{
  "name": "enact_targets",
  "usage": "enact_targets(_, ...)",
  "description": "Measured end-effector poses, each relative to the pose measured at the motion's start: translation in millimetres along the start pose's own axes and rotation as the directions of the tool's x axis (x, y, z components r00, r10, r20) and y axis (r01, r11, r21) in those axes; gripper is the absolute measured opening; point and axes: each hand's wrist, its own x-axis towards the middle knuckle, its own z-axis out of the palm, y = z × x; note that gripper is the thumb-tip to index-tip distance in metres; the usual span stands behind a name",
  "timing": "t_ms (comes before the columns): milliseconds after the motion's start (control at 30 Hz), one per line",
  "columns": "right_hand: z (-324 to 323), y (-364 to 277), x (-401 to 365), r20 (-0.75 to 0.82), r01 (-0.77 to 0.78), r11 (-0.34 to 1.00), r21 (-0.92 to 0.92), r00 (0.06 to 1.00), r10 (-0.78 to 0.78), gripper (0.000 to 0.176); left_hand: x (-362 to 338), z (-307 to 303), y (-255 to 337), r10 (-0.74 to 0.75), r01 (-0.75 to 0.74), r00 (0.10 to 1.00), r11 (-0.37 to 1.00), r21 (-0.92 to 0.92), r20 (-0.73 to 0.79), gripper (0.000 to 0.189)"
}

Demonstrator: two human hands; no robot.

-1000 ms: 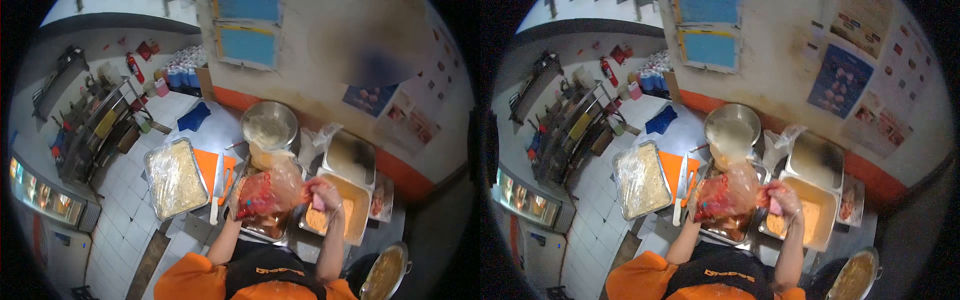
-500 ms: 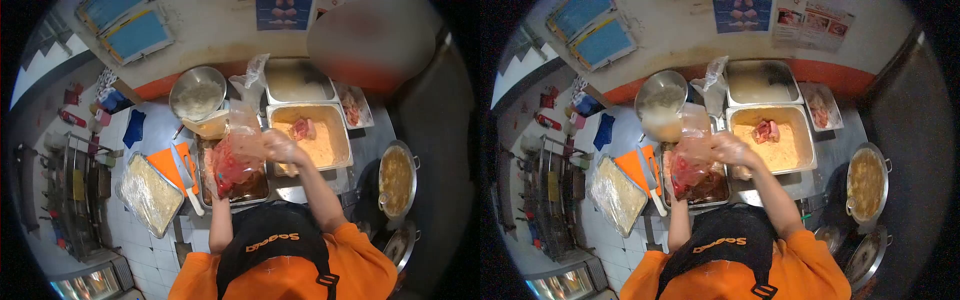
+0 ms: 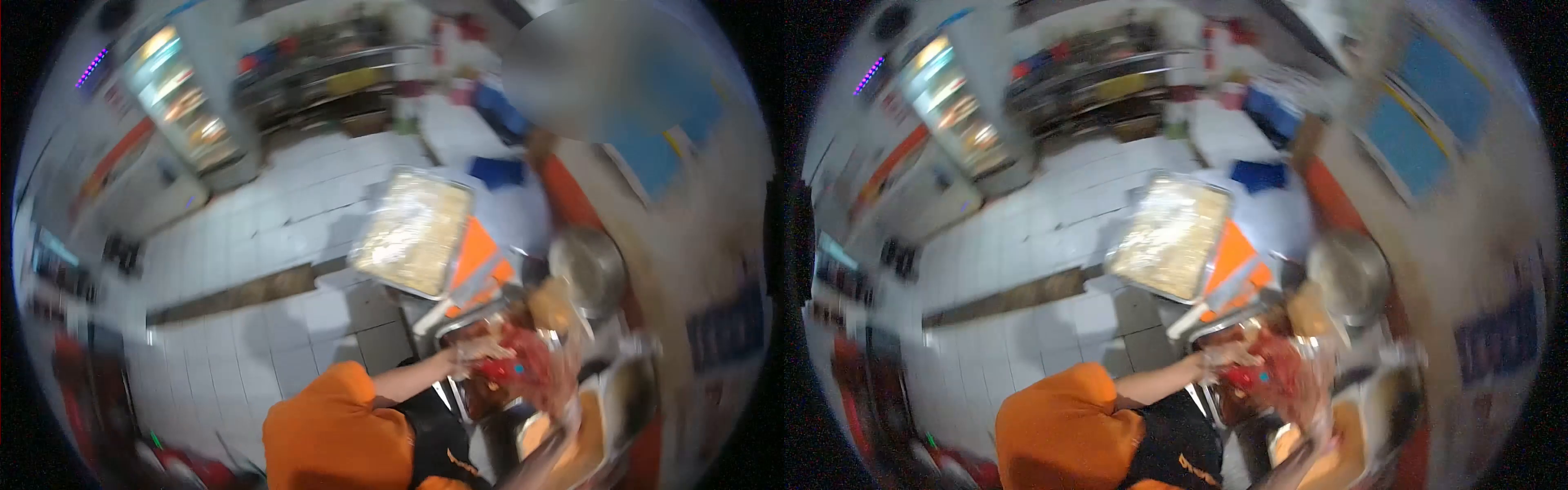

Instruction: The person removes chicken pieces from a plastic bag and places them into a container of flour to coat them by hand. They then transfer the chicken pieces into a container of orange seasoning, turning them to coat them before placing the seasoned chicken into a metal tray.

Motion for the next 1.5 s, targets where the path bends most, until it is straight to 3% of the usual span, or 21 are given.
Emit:
enact_targets(33, 11.6, -5.0, 5.0, 0.074, 0.015, 0.998, -0.056, 0.997, -0.011, 0.038, 27.4, -4.7, 35.3, -0.595, 0.506, 0.795, 0.757, -0.413, -0.116, 0.047)
enact_targets(67, 21.6, -8.9, 10.2, 0.161, 0.040, 0.993, -0.113, 0.987, -0.022, 0.038, 58.8, 10.5, 70.0, -0.941, 0.585, 0.334, 0.159, -0.795, 0.058, 0.057)
enact_targets(100, 33.6, -17.7, 15.7, 0.257, 0.075, 0.987, -0.139, 0.966, -0.037, 0.038, 92.0, 9.6, 112.0, -0.943, 0.537, 0.332, 0.207, -0.818, -0.021, 0.057)
enact_targets(167, 59.5, -31.0, 23.8, 0.428, 0.160, 0.971, -0.177, 0.901, -0.071, 0.039, 137.5, -14.2, 176.4, -0.975, 0.603, 0.223, 0.120, -0.789, 0.023, 0.072)
enact_targets(200, 75.0, -38.9, 31.4, 0.504, 0.198, 0.966, -0.168, 0.859, -0.088, 0.039, 136.9, -17.1, 174.6, -0.974, 0.584, 0.225, 0.144, -0.799, -0.011, 0.072)
enact_targets(233, 82.5, -43.2, 35.6, 0.555, 0.222, 0.958, -0.179, 0.827, -0.088, 0.039, 136.1, -20.0, 163.1, -0.966, 0.720, 0.255, 0.219, -0.659, -0.043, 0.073)
enact_targets(333, 105.7, -45.8, 39.2, 0.665, 0.265, 0.950, -0.168, 0.741, -0.089, 0.039, 117.6, -21.8, 102.1, -0.940, 0.939, 0.329, 0.336, -0.075, -0.092, 0.074)
enact_targets(400, 108.8, -45.7, 35.5, 0.710, 0.282, 0.945, -0.167, 0.699, -0.083, 0.039, 107.9, -14.8, 71.0, -0.928, 0.885, 0.363, 0.314, 0.343, -0.086, 0.076)
enact_targets(467, 111.6, -41.4, 29.5, 0.729, 0.287, 0.945, -0.155, 0.680, -0.087, 0.039, 97.9, 7.6, 49.3, -0.877, 0.868, 0.444, 0.372, 0.328, -0.183, 0.065)
enact_targets(533, 107.4, -38.2, 23.2, 0.728, 0.288, 0.943, -0.166, 0.681, -0.079, 0.039, 104.0, 15.5, 37.2, -0.902, 0.886, 0.409, 0.356, 0.297, -0.140, 0.062)
enact_targets(600, 106.2, -36.5, 23.7, 0.717, 0.284, 0.942, -0.177, 0.693, -0.074, 0.039, 107.2, 17.3, 35.4, -0.879, 0.864, 0.454, 0.392, 0.317, -0.149, 0.061)
enact_targets(633, 105.5, -36.7, 26.0, 0.710, 0.280, 0.944, -0.176, 0.700, -0.075, 0.040, 106.9, 20.8, 37.4, -0.851, 0.873, 0.479, 0.435, 0.220, -0.218, 0.063)
enact_targets(667, 104.9, -35.1, 26.3, 0.705, 0.278, 0.944, -0.178, 0.705, -0.074, 0.040, 106.8, 21.1, 38.5, -0.853, 0.877, 0.473, 0.430, 0.217, -0.221, 0.063)
enact_targets(733, 104.8, -33.9, 28.4, 0.700, 0.278, 0.943, -0.181, 0.710, -0.075, 0.040, 117.7, 18.6, 48.2, -0.872, 0.890, 0.451, 0.455, 0.025, -0.191, 0.065)
enact_targets(767, 104.4, -35.3, 30.4, 0.699, 0.280, 0.943, -0.179, 0.710, -0.079, 0.040, 122.8, 22.1, 53.9, -0.900, 0.923, 0.384, 0.371, 0.100, -0.205, 0.064)
enact_targets(900, 103.7, -31.5, 31.5, 0.688, 0.276, 0.944, -0.182, 0.721, -0.079, 0.040, 118.3, 31.8, 68.4, -0.851, 0.865, 0.452, 0.491, -0.099, -0.268, 0.061)
enact_targets(1200, 97.4, -23.1, 37.3, 0.670, 0.268, 0.947, -0.175, 0.738, -0.084, 0.041, 154.2, 44.7, 113.4, -0.964, 0.732, 0.237, 0.259, -0.630, -0.121, 0.059)
enact_targets(1500, 74.1, -10.4, 31.3, 0.581, 0.212, 0.964, -0.164, 0.810, -0.080, 0.043, 169.7, 40.2, 151.1, -0.995, 0.417, 0.013, -0.085, -0.905, 0.099, 0.057)
